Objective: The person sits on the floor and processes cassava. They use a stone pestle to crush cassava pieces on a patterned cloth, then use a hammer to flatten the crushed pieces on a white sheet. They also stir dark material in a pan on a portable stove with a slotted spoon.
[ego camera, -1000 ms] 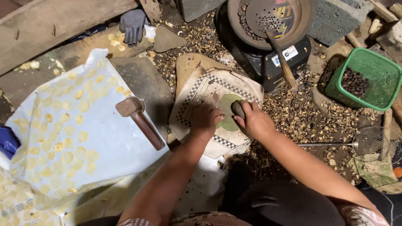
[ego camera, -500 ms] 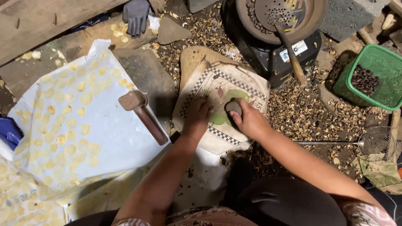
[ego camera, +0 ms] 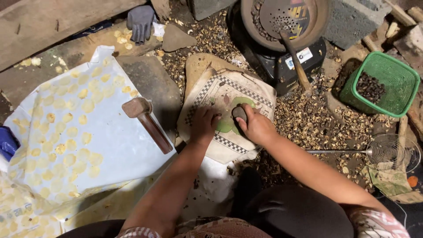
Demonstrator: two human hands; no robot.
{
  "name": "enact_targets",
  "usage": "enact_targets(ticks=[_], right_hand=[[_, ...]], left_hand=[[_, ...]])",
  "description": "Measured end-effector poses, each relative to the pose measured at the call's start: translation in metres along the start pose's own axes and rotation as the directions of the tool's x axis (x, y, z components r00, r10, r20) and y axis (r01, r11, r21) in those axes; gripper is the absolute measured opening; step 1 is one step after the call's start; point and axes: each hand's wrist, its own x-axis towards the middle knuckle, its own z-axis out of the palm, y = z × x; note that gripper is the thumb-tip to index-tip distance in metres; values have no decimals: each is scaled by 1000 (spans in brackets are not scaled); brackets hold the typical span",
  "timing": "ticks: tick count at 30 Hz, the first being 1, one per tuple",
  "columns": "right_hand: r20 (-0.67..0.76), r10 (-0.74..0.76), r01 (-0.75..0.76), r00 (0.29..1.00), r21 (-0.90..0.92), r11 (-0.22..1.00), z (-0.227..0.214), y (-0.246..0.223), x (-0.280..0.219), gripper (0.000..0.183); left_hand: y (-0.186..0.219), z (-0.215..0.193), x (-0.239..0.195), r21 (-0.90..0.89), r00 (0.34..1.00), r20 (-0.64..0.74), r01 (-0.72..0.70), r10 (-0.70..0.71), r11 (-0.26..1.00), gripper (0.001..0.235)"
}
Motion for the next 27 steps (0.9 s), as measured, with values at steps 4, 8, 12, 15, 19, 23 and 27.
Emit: enact_targets(ticks=[4, 8, 12, 15, 19, 23, 27], right_hand=[[-44, 23, -23, 999, 5, 1000, -14, -4, -3, 54], [-79, 11, -9, 997, 22, 1000, -13, -23, -16, 51], [-17, -5, 4, 1000, -60, 998, 19, 8, 8, 53], [-17, -91, 86, 996, -183, 979, 21, 6, 1, 52], [-50, -214, 189, 976, -301, 935, 12, -5, -27, 51], [-24, -186, 183, 982, -101, 978, -8, -1, -14, 55], [-111, -277, 254, 955, -182, 950, -18, -18, -4, 49]], left_hand=[[-5, 0, -1, -28, 1000, 26, 1, 0, 1000, 22], [-6, 2, -3, -61, 1000, -6, -11, 11, 998, 18], [-3, 9, 2, -27, 999, -48, 3, -5, 1000, 21], [6, 12, 2, 18, 996, -86, 1, 0, 1000, 26], [8, 9, 5, 94, 998, -56, 26, -20, 995, 40], [7, -24, -7, 194, 995, -41, 95, -88, 976, 32], [-7, -27, -14, 136, 991, 63, 107, -117, 985, 25]])
